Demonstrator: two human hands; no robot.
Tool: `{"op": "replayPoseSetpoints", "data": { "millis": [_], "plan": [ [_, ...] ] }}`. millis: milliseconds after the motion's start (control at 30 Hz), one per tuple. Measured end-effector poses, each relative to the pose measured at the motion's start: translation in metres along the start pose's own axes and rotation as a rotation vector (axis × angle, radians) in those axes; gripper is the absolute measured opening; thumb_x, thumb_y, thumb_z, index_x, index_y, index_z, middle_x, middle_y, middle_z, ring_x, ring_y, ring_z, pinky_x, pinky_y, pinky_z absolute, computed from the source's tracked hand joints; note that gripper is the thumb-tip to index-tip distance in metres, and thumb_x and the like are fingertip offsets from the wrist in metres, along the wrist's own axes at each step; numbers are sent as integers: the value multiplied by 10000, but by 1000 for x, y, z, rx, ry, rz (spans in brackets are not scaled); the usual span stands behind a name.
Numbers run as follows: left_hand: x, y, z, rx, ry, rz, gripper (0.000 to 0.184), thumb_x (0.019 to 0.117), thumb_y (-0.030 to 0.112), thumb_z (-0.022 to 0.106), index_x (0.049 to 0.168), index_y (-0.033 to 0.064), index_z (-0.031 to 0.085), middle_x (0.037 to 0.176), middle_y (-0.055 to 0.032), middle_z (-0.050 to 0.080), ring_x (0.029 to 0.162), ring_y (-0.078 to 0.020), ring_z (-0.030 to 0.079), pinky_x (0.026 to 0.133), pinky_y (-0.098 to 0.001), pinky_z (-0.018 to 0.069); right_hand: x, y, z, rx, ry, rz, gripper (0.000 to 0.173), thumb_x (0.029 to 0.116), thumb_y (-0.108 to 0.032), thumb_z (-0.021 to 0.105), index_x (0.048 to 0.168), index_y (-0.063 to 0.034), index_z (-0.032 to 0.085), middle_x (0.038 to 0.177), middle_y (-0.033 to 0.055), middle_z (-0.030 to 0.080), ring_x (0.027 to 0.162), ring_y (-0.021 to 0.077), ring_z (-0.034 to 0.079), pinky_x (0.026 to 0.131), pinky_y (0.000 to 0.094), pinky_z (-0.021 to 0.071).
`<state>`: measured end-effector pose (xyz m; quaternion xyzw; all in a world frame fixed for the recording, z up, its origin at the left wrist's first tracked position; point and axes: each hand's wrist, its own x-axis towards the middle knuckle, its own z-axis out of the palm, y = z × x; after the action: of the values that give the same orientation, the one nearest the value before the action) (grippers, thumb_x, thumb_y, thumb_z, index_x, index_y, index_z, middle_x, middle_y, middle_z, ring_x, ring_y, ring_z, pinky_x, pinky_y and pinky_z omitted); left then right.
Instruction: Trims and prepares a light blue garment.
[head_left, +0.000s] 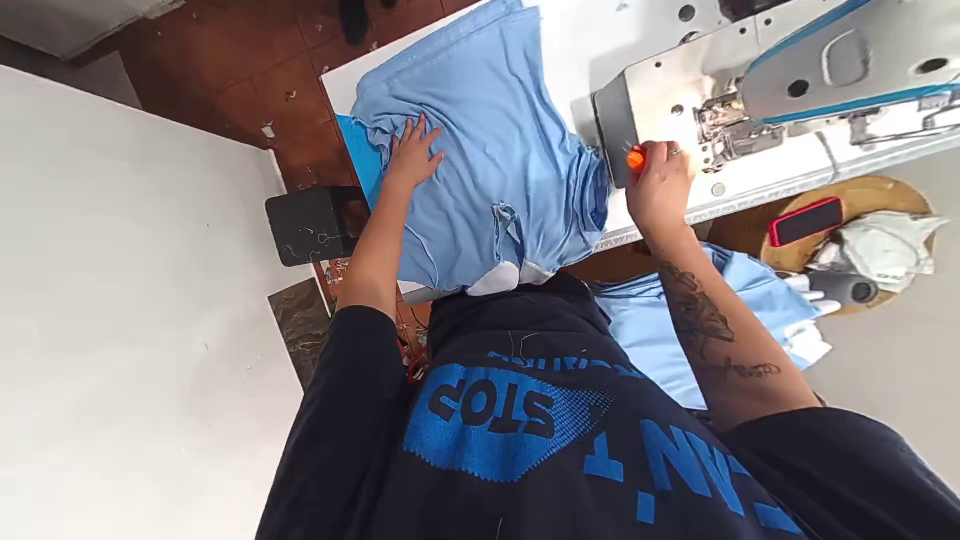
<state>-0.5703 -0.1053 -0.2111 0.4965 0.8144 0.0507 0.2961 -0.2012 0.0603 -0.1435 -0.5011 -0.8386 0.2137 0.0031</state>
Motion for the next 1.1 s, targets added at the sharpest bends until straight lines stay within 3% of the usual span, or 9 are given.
{"op": "replayPoseSetpoints", "data": {
  "millis": [167, 367, 500, 600, 667, 767, 867, 1000, 1100],
  "plan": [
    [-23, 90, 17, -146, 190, 10, 372, 1052, 164, 485, 1354, -1, 625, 1393, -221, 606, 1341, -372, 546, 1133, -536, 409, -30, 9, 5, 265, -221, 35, 364, 995, -48, 529, 1345, 54, 530, 1079, 346, 653, 967, 543, 658, 809, 725, 492],
    [-64, 145, 74, -446, 54, 43, 300, 1047, 115, 534, 1272, -31, 669, 1244, -216, 682, 1144, -321, 676, 1026, -463, 525, -42, 44, 35, 270, -278, 49, 470, 1003, -183, 579, 1380, 91, 525, 1318, 372, 574, 1236, 531, 569, 1016, 668, 440],
    [-54, 101, 35, -463, 337, -241, 362, 1071, 154, 495, 1343, -66, 589, 1321, -274, 614, 1152, -352, 658, 985, -450, 550, -29, 47, 35, 233, -343, 93, 462, 1026, -210, 566, 1365, 102, 541, 1331, 389, 561, 1247, 545, 561, 1017, 681, 432],
    [-22, 34, 1, -571, 568, -572, 546, 1067, 240, 517, 1486, -95, 417, 1519, -313, 432, 1421, -407, 437, 1184, -461, 368, -23, 37, 30, 246, -326, 56, 412, 1024, -181, 547, 1351, 69, 565, 1268, 366, 607, 1189, 538, 599, 964, 678, 459],
    [4, 3, -11, -776, 577, -731, 578, 1082, 314, 513, 1493, -79, 412, 1492, -285, 487, 1418, -365, 459, 1184, -466, 361, -23, 28, 27, 291, -307, -6, 374, 1008, -141, 532, 1311, 66, 599, 1276, 342, 614, 1193, 506, 607, 972, 649, 470],
    [36, -14, -25, -907, 569, -716, 540, 1077, 319, 530, 1427, -91, 488, 1435, -293, 527, 1368, -365, 499, 1154, -496, 385, -24, 14, 27, 348, -273, -101, 331, 988, -110, 536, 1237, 80, 643, 1252, 334, 633, 1149, 491, 635, 950, 634, 487],
    [49, 6, -41, -854, 661, -467, 416, 1079, 191, 508, 1382, -94, 531, 1364, -280, 586, 1290, -329, 570, 1109, -440, 442, -19, -1, 21, 383, -243, -124, 313, 984, -113, 540, 1205, 72, 663, 1228, 314, 651, 1113, 466, 653, 936, 613, 499],
    [0, 68, -49, -674, 222, 118, 372, 1036, 6, 452, 1377, -135, 500, 1360, -286, 594, 1257, -329, 603, 1077, -437, 477, -4, -15, 8, 403, -213, -123, 311, 988, -121, 548, 1184, 88, 670, 1164, 322, 667, 1064, 464, 661, 927, 610, 498],
    [-47, 77, -33, -360, -226, 133, 302, 1022, 11, 497, 1271, -33, 663, 1239, -239, 685, 1193, -392, 643, 1052, -569, 469, 7, -18, 2, 373, -229, -134, 292, 993, -107, 558, 1187, 83, 665, 1138, 321, 668, 1040, 468, 661, 897, 633, 496]
  ]
}}
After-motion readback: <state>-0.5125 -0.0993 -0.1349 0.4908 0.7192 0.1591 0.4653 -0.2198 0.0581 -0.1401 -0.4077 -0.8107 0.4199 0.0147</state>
